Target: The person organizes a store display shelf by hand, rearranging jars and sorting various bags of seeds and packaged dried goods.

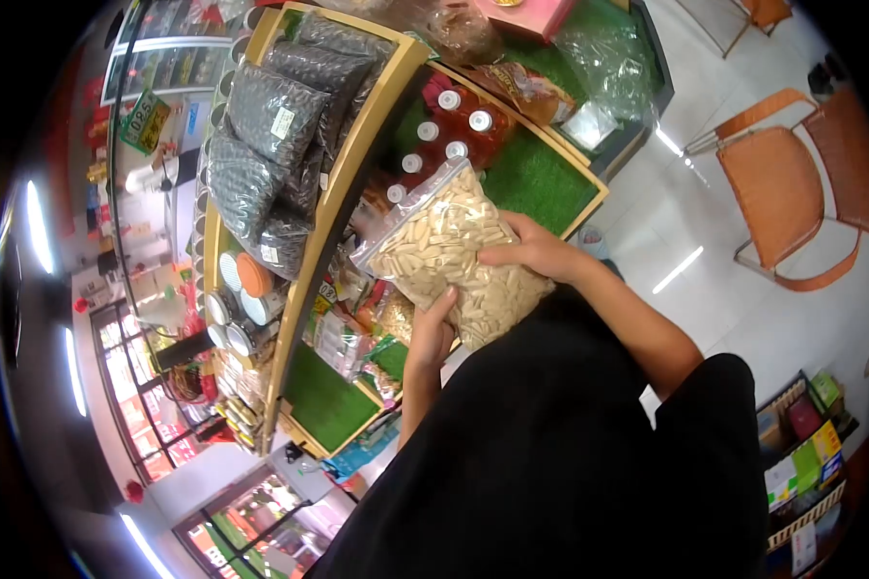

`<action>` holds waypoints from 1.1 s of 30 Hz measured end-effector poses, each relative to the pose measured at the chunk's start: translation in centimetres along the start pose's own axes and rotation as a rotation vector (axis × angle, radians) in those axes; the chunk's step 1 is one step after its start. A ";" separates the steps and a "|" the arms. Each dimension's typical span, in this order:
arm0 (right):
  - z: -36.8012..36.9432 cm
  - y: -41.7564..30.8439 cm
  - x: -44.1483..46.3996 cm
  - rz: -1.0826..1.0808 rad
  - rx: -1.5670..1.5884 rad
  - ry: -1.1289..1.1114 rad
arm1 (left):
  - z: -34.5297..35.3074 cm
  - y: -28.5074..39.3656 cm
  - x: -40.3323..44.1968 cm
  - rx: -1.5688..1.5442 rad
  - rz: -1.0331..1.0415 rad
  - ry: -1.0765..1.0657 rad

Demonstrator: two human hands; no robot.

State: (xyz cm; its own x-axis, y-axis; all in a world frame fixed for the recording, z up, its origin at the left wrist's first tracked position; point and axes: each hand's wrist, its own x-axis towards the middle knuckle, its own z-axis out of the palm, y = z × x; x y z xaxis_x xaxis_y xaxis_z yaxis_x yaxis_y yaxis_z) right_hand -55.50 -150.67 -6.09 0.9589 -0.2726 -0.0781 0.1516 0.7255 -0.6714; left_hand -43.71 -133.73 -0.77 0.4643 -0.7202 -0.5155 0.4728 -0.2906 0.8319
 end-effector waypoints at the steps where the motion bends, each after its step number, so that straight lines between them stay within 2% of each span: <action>1: -1.4 0.8 0.8 0.136 -0.006 0.059 | 0.1 -0.8 1.2 0.008 -0.004 0.022; 2: -2.1 2.0 1.5 0.149 -0.012 0.050 | 0.2 -1.6 2.0 -0.004 -0.001 0.033; 4: -1.8 2.1 2.7 0.233 -0.163 0.130 | 0.5 -1.9 3.5 -0.013 -0.121 0.155; 5: -1.7 2.3 1.9 0.098 -0.287 0.094 | 0.3 -1.9 3.0 -0.095 -0.055 0.183; 6: -1.3 1.0 1.7 0.098 -0.279 0.090 | 0.2 -1.2 2.0 -0.119 -0.040 0.177; 8: -0.5 -0.4 0.3 0.162 -0.178 -0.068 | -1.0 -0.2 0.1 -0.188 -0.034 0.109; 10: -1.7 0.6 0.9 0.214 -0.153 -0.097 | -1.1 -0.4 0.4 -0.226 -0.019 0.104; 12: -2.4 2.1 1.8 0.402 -0.181 0.073 | -1.7 -2.0 1.8 -0.210 -0.132 0.143; 13: -2.2 3.1 2.1 0.377 -0.282 0.097 | -2.6 -3.2 2.9 -0.234 -0.133 0.140; 14: -2.3 4.0 2.5 0.342 -0.383 0.118 | -4.3 -4.1 3.1 -0.050 -0.230 0.057; 16: -1.2 4.0 2.2 0.103 -0.522 0.051 | -1.7 -2.8 1.4 -0.056 0.026 0.206; 20: -1.3 3.9 3.3 0.211 -0.378 -0.048 | -4.0 -2.7 1.0 -0.135 0.000 0.173; 22: -2.0 6.5 4.4 0.393 -0.472 0.089 | -7.0 -5.7 2.5 -0.145 -0.196 0.157; 24: -1.9 9.8 5.0 0.387 -0.656 0.165 | -8.0 -6.3 2.6 0.170 -0.229 0.172; 26: -1.7 12.0 5.4 0.385 -0.753 0.093 | -9.3 -6.3 1.3 0.477 -0.222 0.180; 30: 1.2 13.2 6.9 0.417 -0.728 0.011 | -13.2 -7.2 -0.7 0.286 -0.236 0.189; 32: 1.5 16.1 8.0 0.341 -0.791 -0.079 | -14.8 -7.4 -1.4 0.143 -0.234 0.216; 33: 1.4 17.9 8.8 0.371 -0.808 -0.118 | -16.3 -8.5 -1.4 0.140 -0.194 0.194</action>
State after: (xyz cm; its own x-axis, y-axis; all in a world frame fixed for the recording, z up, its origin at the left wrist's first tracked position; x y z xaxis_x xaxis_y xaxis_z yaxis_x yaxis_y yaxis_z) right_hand -44.02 -139.22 -17.77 0.9377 -0.0103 -0.3472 -0.3455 0.0758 -0.9354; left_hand -36.21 -120.00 -10.44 0.5165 -0.5130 -0.6856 0.4651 -0.5043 0.7276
